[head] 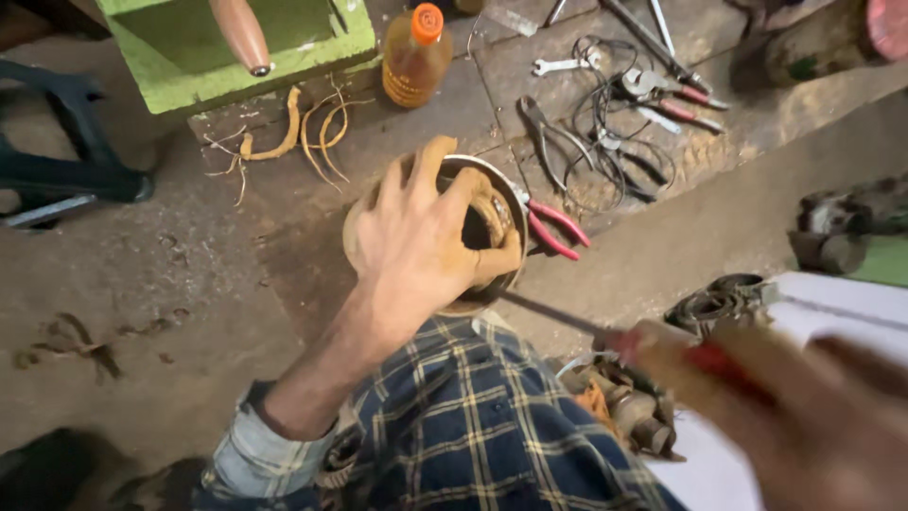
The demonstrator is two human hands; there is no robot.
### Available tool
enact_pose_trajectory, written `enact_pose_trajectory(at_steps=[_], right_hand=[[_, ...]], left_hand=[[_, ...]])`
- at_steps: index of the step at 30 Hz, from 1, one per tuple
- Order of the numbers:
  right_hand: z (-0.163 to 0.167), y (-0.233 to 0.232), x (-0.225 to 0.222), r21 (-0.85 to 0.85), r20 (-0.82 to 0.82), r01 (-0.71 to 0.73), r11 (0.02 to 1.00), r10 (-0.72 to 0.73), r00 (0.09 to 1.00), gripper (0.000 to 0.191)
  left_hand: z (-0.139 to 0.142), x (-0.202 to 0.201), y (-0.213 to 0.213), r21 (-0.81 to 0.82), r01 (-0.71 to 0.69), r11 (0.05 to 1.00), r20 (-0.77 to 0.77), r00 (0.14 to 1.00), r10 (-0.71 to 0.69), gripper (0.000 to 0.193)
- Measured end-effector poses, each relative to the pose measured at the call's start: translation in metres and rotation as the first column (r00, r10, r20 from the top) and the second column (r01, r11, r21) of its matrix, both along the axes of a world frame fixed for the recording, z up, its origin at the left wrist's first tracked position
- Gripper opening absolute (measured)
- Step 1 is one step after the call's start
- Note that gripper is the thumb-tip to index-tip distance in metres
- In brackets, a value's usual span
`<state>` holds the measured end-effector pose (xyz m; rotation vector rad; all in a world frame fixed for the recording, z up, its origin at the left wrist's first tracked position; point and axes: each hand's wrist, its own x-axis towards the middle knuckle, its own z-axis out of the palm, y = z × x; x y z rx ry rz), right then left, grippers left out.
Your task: The person uses pliers and a screwdriver to remove copper windings from a cylindrical metal housing. They repeatedly pry and pull the wires loose, then drop the extracted coils onto the floor.
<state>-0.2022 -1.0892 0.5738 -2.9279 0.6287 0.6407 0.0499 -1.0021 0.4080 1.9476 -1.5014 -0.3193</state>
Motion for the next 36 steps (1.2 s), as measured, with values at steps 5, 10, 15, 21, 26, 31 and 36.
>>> enact_pose_trajectory(at_steps=[5,10,15,21,26,31,36], right_hand=[[0.003,0.007,0.005,0.03,-0.181,0.246,0.969,-0.237,0.954,0.052],[0.025,-0.014,0.065,0.013,-0.558,0.486,0.874,-0.398,0.729,0.05],[0.012,0.006,0.032,0.025,-0.543,0.594,0.804,-0.487,0.683,0.05],[0.002,0.058,-0.004,-0.04,-0.402,0.688,0.725,-0.642,0.653,0.058],[0.0,0.078,-0.003,-0.126,-0.474,0.797,0.59,-0.742,0.474,0.046],[-0.03,0.117,-0.053,0.202,0.095,0.738,0.644,-0.762,0.64,0.048],[-0.047,0.161,-0.066,0.122,0.463,0.599,0.791,-0.579,0.671,0.043]], left_hand=[[0.001,0.001,0.001,0.129,-0.001,0.992,-0.083,0.996,0.011,0.049],[-0.009,-0.001,0.007,0.061,-0.026,0.998,0.001,1.0,0.026,0.057],[-0.008,0.012,0.011,-0.036,0.316,0.948,0.136,0.942,-0.308,0.116],[0.002,0.056,-0.02,0.09,0.893,0.442,0.183,0.421,-0.888,0.136],[-0.002,0.063,-0.01,-0.141,0.872,0.469,0.057,0.48,-0.875,0.088],[-0.01,0.074,-0.004,-0.203,0.839,0.504,-0.019,0.512,-0.859,0.082],[-0.011,0.081,-0.011,-0.181,0.856,0.484,-0.121,0.469,-0.875,0.08]])
